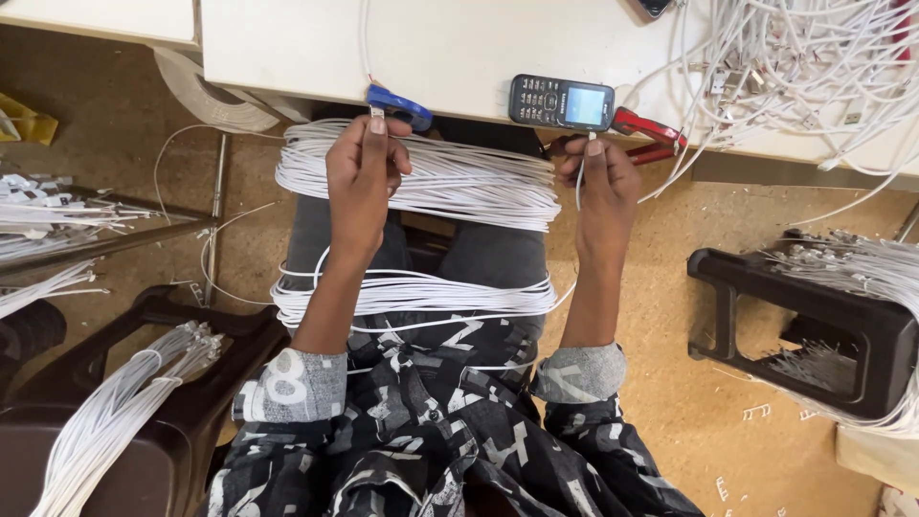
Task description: The person tests white USB cables by plugging one end into a blue testing device and the other into a mobile phone before wrapping them around their legs. This process is repeated with several other cables from a pile.
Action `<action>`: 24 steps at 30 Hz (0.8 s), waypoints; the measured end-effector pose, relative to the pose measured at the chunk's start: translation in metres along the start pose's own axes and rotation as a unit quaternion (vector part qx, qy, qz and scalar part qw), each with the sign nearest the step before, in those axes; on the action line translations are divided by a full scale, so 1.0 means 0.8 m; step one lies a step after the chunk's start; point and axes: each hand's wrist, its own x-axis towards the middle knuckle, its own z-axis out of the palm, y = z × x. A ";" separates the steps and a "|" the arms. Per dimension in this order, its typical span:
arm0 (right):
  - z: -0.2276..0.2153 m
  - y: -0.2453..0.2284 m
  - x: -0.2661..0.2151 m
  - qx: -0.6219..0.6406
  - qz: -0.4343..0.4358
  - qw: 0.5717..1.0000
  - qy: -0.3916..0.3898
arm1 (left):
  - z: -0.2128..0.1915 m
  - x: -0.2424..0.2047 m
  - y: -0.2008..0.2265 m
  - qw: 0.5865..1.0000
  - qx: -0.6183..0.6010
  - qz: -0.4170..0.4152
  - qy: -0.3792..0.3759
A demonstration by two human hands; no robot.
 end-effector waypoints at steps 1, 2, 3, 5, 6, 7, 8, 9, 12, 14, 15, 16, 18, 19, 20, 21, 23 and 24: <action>0.000 0.001 -0.001 0.002 0.000 1.000 0.003 | 0.000 0.001 -0.002 1.000 0.000 -0.006 0.004; 0.001 0.001 -0.001 0.003 0.000 1.000 0.003 | 0.001 0.000 0.001 1.000 0.001 -0.006 0.004; 0.001 0.001 -0.002 0.010 0.008 1.000 0.009 | 0.003 -0.001 0.005 1.000 0.009 -0.003 0.007; 0.000 0.002 -0.004 0.018 0.016 1.000 0.017 | 0.006 -0.002 0.005 1.000 0.017 0.000 0.008; 0.000 0.002 -0.005 0.019 0.012 1.000 0.012 | 0.006 -0.001 0.002 1.000 0.018 0.004 0.014; 0.000 0.002 -0.007 0.020 0.007 1.000 0.007 | 0.006 -0.001 0.000 1.000 0.019 0.009 0.019; -0.003 0.006 -0.010 0.019 0.007 1.000 0.007 | 0.005 -0.001 -0.004 1.000 0.019 0.009 0.019; -0.005 0.010 -0.014 0.003 0.018 1.000 0.009 | 0.003 -0.001 -0.007 0.999 0.024 0.020 0.022; -0.015 0.021 -0.032 -0.020 0.036 0.999 0.007 | 0.005 -0.002 -0.005 1.000 0.011 0.013 0.025; -0.024 0.021 -0.047 -0.026 0.047 0.999 0.000 | 0.004 -0.008 -0.002 1.000 -0.004 -0.007 0.028; -0.030 0.017 -0.055 -0.026 0.045 0.999 -0.007 | 0.003 -0.013 -0.002 1.000 0.005 -0.016 0.020; -0.035 0.013 -0.062 -0.025 0.043 0.999 -0.015 | 0.001 -0.018 -0.002 1.000 0.014 -0.025 0.013; -0.076 -0.003 -0.061 -0.007 0.012 0.999 0.031 | -0.005 -0.034 0.029 0.997 0.044 -0.046 0.038; -0.096 -0.009 -0.059 0.011 -0.021 0.997 0.079 | -0.009 -0.041 0.044 0.993 0.073 -0.067 0.062; -0.118 -0.027 -0.063 0.010 -0.015 0.997 0.079 | -0.036 -0.044 0.061 0.993 0.073 -0.073 0.064; -0.140 -0.044 -0.068 0.139 -0.056 0.983 0.111 | -0.063 -0.048 0.078 0.992 -0.008 -0.037 0.120; -0.206 -0.064 -0.067 0.270 -0.098 0.949 0.133 | -0.143 -0.055 0.116 0.980 -0.089 0.005 0.179; -0.248 -0.066 -0.063 0.253 -0.165 0.945 0.125 | -0.184 -0.062 0.132 0.980 -0.074 0.019 0.184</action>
